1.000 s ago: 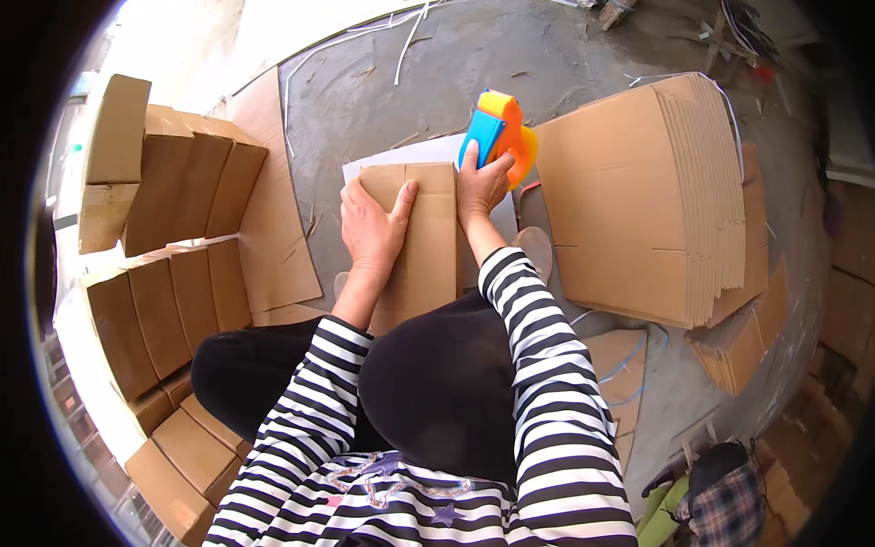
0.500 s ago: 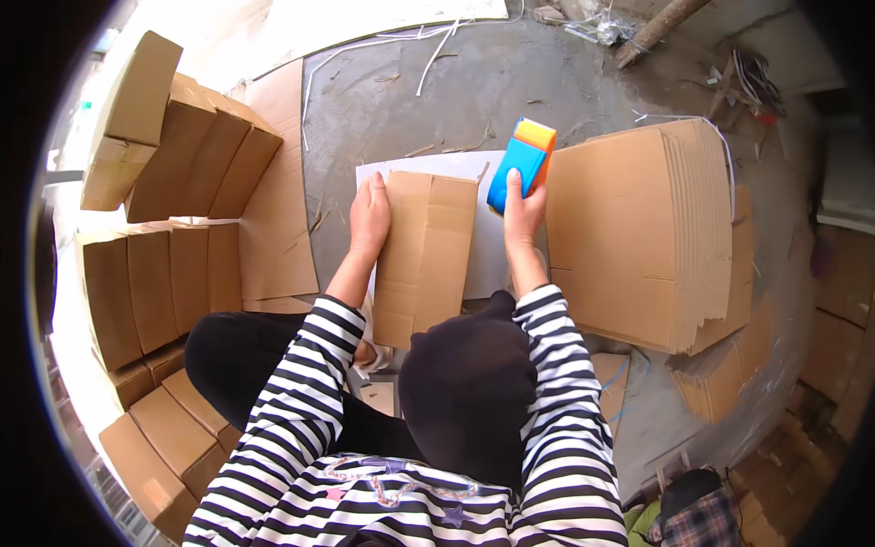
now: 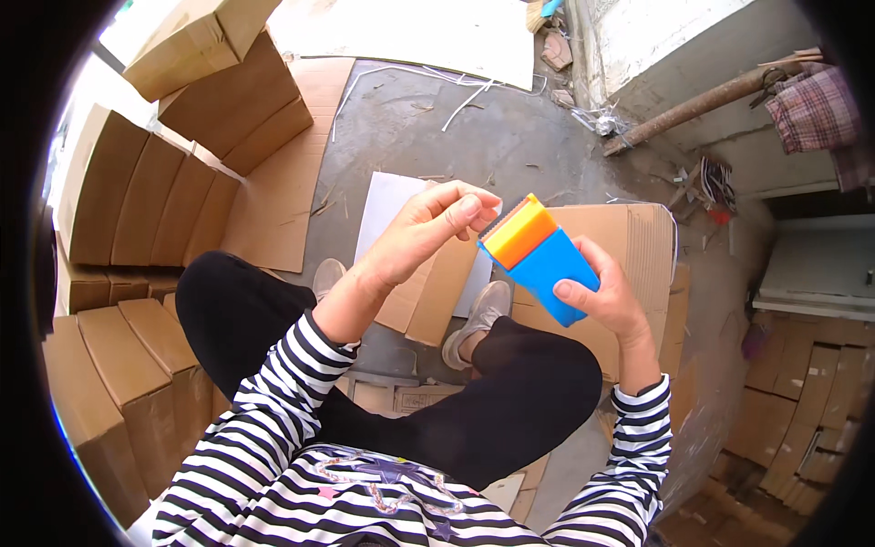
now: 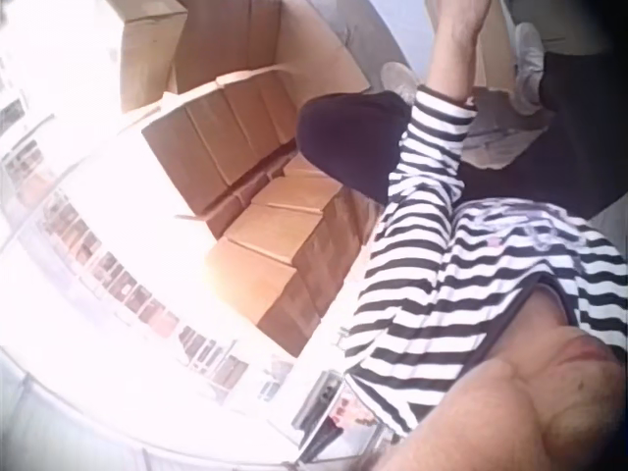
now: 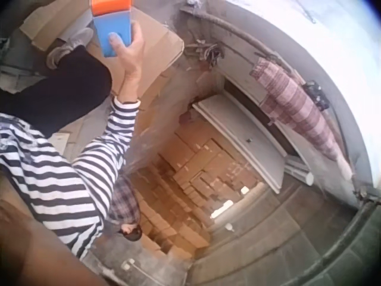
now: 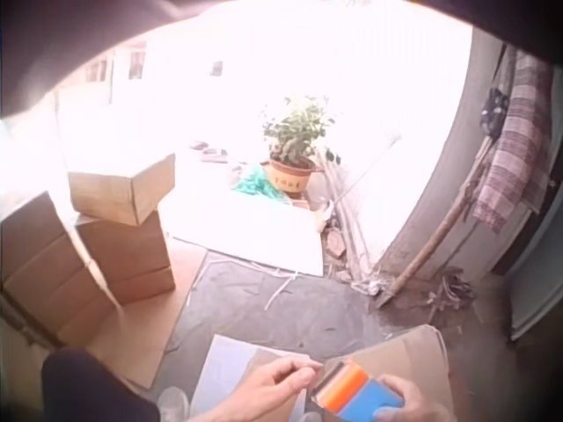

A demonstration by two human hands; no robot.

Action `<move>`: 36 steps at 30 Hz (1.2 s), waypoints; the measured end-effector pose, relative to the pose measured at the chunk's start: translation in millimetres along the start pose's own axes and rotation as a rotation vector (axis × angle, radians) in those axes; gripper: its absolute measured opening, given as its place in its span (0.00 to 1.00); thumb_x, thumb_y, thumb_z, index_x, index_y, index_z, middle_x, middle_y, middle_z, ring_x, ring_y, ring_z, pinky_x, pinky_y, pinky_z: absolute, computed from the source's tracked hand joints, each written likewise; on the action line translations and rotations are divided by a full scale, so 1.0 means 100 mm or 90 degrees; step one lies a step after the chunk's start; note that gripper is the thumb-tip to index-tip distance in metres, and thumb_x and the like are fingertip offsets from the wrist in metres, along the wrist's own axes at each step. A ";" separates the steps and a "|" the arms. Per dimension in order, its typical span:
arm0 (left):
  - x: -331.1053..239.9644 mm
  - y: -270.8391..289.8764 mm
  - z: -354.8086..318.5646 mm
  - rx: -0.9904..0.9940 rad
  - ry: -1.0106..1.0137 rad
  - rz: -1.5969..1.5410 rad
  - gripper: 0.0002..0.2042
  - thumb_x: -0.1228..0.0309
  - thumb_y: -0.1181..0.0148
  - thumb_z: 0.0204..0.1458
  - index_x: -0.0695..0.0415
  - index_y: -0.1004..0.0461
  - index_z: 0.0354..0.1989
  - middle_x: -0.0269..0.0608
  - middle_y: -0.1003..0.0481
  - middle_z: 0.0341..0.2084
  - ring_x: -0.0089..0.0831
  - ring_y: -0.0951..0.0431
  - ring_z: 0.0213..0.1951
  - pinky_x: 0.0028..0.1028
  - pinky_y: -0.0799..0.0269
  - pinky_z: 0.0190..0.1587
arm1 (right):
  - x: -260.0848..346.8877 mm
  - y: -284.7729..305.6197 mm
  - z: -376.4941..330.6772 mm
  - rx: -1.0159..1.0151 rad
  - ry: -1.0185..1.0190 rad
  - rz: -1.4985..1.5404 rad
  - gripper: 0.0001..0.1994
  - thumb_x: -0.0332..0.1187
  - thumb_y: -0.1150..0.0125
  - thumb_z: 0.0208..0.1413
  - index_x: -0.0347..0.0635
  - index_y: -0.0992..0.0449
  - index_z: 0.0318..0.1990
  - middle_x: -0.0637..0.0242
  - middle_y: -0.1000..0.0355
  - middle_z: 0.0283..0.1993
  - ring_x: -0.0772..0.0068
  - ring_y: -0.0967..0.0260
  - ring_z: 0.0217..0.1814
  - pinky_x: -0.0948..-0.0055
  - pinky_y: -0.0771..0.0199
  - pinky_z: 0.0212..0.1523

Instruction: The person assembles cardboard boxes by folding flat cardboard into shape by hand, taping the seams using a tape dispenser, and placing the assembled boxes aside.

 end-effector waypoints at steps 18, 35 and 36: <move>0.55 0.28 -0.64 -0.106 0.085 -0.078 0.10 0.64 0.47 0.57 0.58 0.28 0.29 0.25 0.31 0.21 0.13 0.34 0.25 0.15 0.38 0.27 | -0.13 -0.68 -0.14 0.145 -0.188 -0.100 0.29 0.51 0.39 0.47 0.35 0.35 0.47 0.64 0.31 0.37 0.76 0.33 0.40 0.77 0.31 0.41; 0.85 1.34 -1.12 -0.432 0.027 0.117 0.10 0.68 0.41 0.52 0.60 0.29 0.23 0.23 0.35 0.16 0.12 0.39 0.22 0.16 0.43 0.24 | -0.25 -0.65 0.16 0.224 -0.241 -0.237 0.30 0.58 0.44 0.47 0.33 0.28 0.40 0.62 0.29 0.31 0.73 0.32 0.33 0.73 0.31 0.35; 0.88 1.36 -1.15 -0.430 0.030 0.118 0.10 0.68 0.40 0.52 0.60 0.29 0.23 0.23 0.35 0.16 0.12 0.39 0.21 0.16 0.42 0.24 | -0.28 -0.64 0.16 0.221 -0.256 -0.244 0.30 0.58 0.44 0.47 0.33 0.27 0.40 0.62 0.29 0.31 0.72 0.31 0.33 0.73 0.31 0.35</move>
Point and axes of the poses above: each hand's wrist, its own z-axis towards the middle knuckle, its own y-axis out of the back of the hand, x = y × z, the point moved 6 cm from there along z, towards the middle knuckle
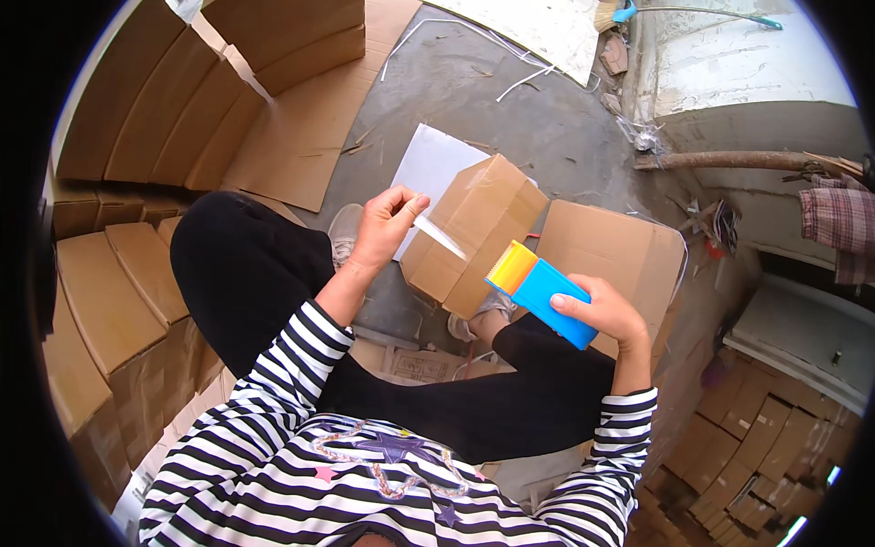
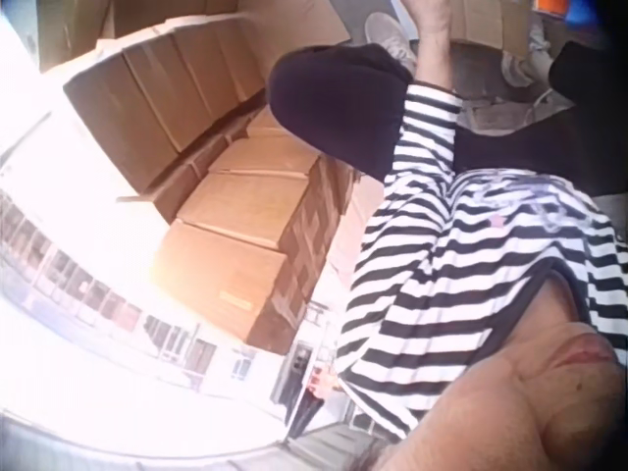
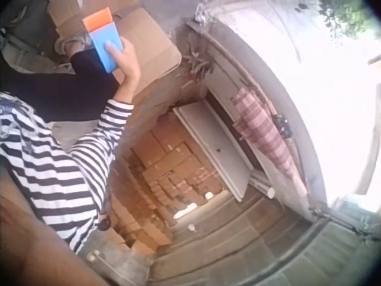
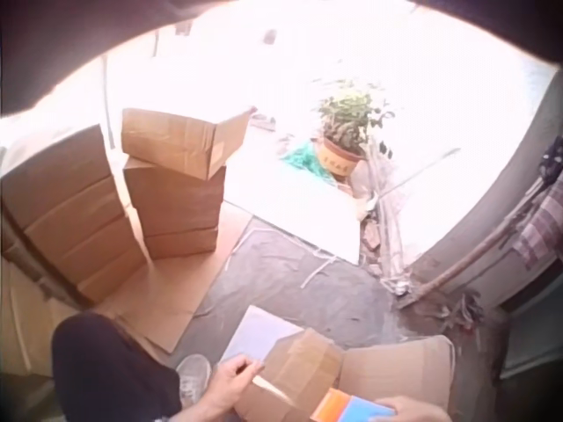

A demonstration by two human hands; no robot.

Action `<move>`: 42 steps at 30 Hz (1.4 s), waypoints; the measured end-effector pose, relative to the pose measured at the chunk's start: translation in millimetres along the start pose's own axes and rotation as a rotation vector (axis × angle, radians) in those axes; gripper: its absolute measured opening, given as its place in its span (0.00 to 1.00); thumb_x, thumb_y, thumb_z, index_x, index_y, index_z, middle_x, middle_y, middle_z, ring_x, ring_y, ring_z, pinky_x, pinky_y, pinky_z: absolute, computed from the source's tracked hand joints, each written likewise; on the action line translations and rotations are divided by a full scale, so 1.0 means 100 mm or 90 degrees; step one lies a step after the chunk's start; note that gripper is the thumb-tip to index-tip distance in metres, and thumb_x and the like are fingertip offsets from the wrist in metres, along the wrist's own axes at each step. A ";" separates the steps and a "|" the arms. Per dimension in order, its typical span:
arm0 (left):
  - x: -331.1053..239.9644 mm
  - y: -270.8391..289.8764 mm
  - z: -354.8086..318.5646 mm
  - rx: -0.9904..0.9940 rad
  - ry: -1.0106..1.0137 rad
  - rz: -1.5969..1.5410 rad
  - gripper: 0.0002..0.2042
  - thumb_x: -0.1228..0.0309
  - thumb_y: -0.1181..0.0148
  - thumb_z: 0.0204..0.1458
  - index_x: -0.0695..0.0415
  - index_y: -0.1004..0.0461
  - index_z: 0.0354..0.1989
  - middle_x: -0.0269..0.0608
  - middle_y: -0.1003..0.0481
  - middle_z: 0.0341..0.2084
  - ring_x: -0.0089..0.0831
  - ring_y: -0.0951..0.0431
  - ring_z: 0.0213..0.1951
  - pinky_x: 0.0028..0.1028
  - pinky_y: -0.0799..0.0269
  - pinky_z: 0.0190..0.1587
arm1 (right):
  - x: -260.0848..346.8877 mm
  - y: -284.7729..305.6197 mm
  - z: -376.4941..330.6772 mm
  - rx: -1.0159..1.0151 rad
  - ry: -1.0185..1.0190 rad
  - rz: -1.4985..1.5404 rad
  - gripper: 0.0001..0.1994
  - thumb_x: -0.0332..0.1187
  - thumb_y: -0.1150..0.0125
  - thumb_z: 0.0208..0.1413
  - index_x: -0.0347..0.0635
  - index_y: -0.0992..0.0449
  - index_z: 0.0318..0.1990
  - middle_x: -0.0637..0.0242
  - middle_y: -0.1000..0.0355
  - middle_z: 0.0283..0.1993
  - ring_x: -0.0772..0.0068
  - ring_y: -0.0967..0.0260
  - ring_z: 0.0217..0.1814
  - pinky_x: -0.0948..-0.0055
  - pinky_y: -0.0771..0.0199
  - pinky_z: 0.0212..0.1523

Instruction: The person assembles cardboard boxes by folding flat cardboard into shape by hand, taping the seams using a tape dispenser, and placing the assembled boxes aside.

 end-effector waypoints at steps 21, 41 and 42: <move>1.35 -0.38 -0.07 -0.021 0.129 -0.033 0.09 0.67 0.43 0.53 0.59 0.27 0.28 0.25 0.30 0.19 0.13 0.35 0.24 0.18 0.36 0.28 | -0.56 -0.23 0.75 0.049 -0.163 -0.127 0.34 0.58 0.44 0.48 0.30 0.28 0.45 0.55 0.27 0.38 0.65 0.29 0.38 0.70 0.29 0.41; 0.81 -0.56 -0.22 0.158 0.158 0.418 0.26 0.54 0.63 0.60 0.63 0.40 0.57 0.57 0.35 0.53 0.49 0.35 0.55 0.39 0.42 0.56 | -0.49 -0.21 0.73 0.019 -0.134 -0.146 0.38 0.65 0.46 0.42 0.30 0.26 0.40 0.51 0.27 0.39 0.60 0.28 0.40 0.67 0.30 0.40; 0.76 -0.54 -0.21 0.165 0.153 0.422 0.26 0.54 0.63 0.60 0.63 0.40 0.57 0.57 0.35 0.53 0.49 0.35 0.55 0.39 0.42 0.56 | -0.50 -0.22 0.73 0.023 -0.125 -0.131 0.39 0.66 0.46 0.41 0.30 0.26 0.41 0.51 0.27 0.40 0.60 0.28 0.41 0.67 0.29 0.41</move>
Point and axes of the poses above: each hand's wrist, its own z-axis towards the middle knuckle, its own y-axis out of the back of the hand, x = y × z, the point moved 6 cm from there along z, towards the middle knuckle
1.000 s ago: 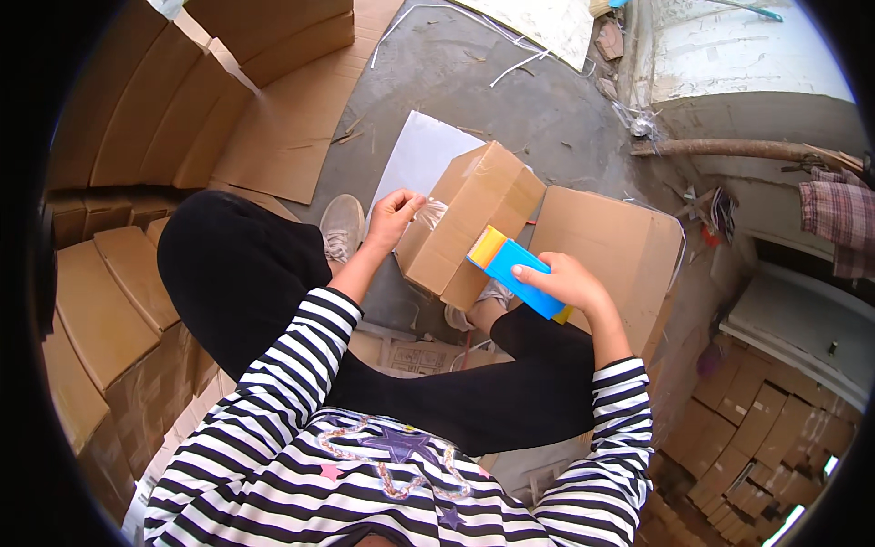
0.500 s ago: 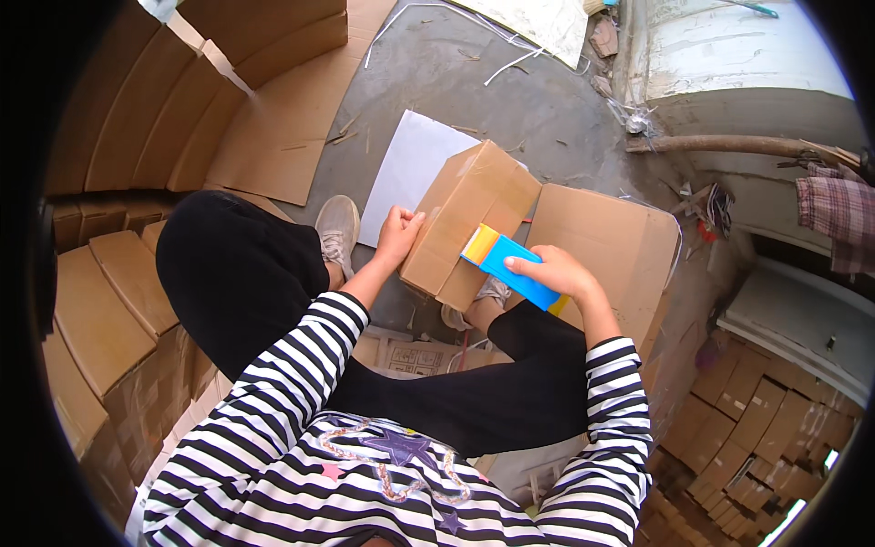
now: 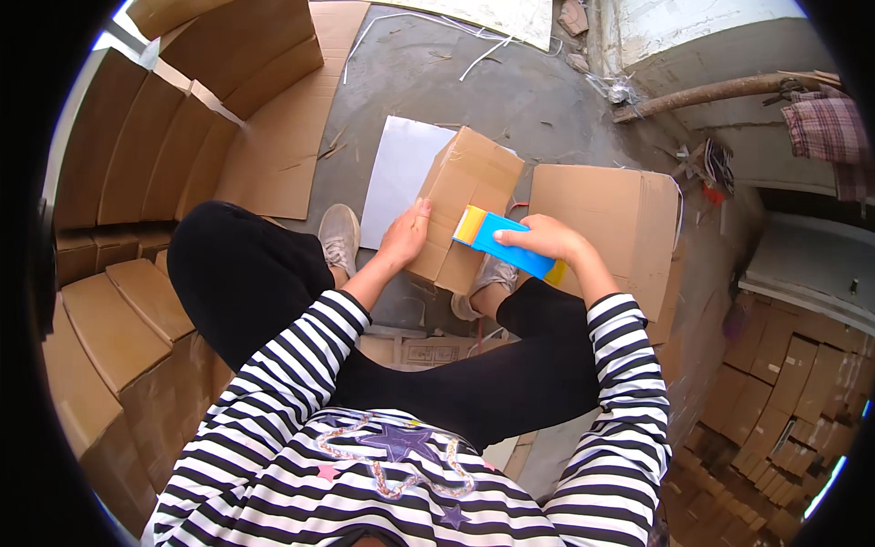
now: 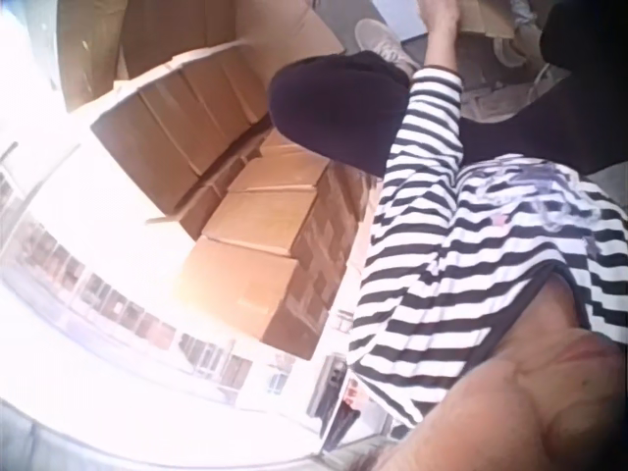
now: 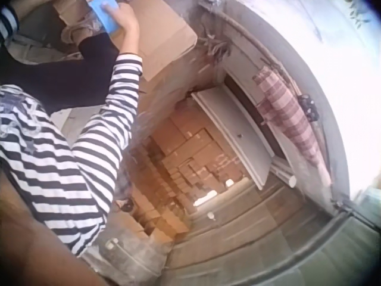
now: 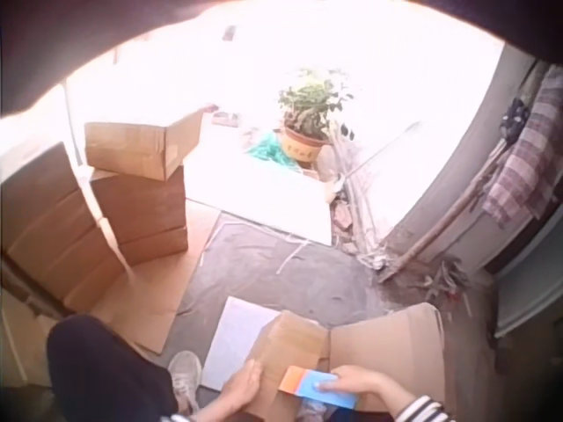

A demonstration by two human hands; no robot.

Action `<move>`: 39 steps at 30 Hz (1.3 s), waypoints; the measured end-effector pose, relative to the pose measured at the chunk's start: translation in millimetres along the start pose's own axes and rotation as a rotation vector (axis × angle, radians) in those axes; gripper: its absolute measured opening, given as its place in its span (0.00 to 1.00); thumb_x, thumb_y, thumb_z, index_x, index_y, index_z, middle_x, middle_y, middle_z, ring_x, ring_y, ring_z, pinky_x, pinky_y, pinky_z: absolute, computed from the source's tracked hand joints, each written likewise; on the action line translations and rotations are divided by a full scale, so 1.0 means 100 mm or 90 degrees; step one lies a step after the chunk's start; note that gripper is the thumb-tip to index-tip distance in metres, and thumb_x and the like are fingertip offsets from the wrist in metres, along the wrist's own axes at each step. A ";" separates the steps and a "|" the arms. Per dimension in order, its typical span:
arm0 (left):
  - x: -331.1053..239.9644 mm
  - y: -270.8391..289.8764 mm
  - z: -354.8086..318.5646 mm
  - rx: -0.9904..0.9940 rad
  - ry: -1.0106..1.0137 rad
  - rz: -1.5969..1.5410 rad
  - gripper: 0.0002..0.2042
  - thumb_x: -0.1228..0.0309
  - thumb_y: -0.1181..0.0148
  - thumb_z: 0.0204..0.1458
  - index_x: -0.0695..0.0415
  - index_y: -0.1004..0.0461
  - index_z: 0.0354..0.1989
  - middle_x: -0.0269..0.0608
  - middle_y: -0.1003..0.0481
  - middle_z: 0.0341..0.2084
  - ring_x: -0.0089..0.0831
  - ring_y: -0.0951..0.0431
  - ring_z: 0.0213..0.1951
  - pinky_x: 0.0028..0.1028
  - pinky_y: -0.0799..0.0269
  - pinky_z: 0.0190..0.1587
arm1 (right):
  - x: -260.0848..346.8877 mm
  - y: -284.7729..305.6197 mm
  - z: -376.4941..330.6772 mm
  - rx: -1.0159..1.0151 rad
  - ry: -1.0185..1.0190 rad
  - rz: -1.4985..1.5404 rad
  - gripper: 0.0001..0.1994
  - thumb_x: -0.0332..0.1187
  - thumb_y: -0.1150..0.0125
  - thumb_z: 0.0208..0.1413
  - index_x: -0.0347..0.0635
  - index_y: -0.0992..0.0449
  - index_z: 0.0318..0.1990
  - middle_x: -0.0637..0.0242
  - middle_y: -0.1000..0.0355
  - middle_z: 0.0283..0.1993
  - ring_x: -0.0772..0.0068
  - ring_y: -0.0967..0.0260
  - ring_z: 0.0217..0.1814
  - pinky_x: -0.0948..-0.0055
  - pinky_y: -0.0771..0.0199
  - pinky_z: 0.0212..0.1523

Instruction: The person assembles cardboard boxes by folding flat cardboard into shape by hand, taping the seams using a tape dispenser, and placing the assembled boxes aside.

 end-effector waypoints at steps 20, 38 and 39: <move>-0.39 -0.05 -0.13 -0.140 -0.132 0.215 0.33 0.55 0.48 0.54 0.55 0.52 0.64 0.55 0.36 0.51 0.48 0.32 0.50 0.39 0.33 0.47 | -0.04 0.01 0.05 0.058 0.039 -0.020 0.41 0.66 0.48 0.41 0.29 0.26 0.43 0.51 0.28 0.42 0.61 0.29 0.43 0.68 0.30 0.42; -0.53 -0.13 -0.15 -0.229 -0.219 0.435 0.33 0.51 0.49 0.52 0.48 0.50 0.64 0.55 0.40 0.54 0.47 0.37 0.53 0.42 0.44 0.54 | -0.64 0.02 0.03 0.010 0.069 -0.023 0.39 0.66 0.49 0.41 0.31 0.25 0.41 0.50 0.27 0.38 0.59 0.28 0.40 0.66 0.30 0.39; -0.60 -0.16 -0.17 -0.263 -0.228 0.473 0.35 0.49 0.48 0.50 0.51 0.51 0.64 0.57 0.43 0.56 0.47 0.41 0.57 0.43 0.50 0.58 | -0.65 0.02 0.04 0.022 0.069 -0.027 0.39 0.66 0.49 0.41 0.31 0.26 0.42 0.50 0.27 0.39 0.59 0.28 0.40 0.66 0.29 0.40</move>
Point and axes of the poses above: each hand's wrist, its own z-axis towards the middle knuckle, its own y-axis out of the back of the hand, x = y × z, the point moved 6 cm from there along z, towards the middle knuckle
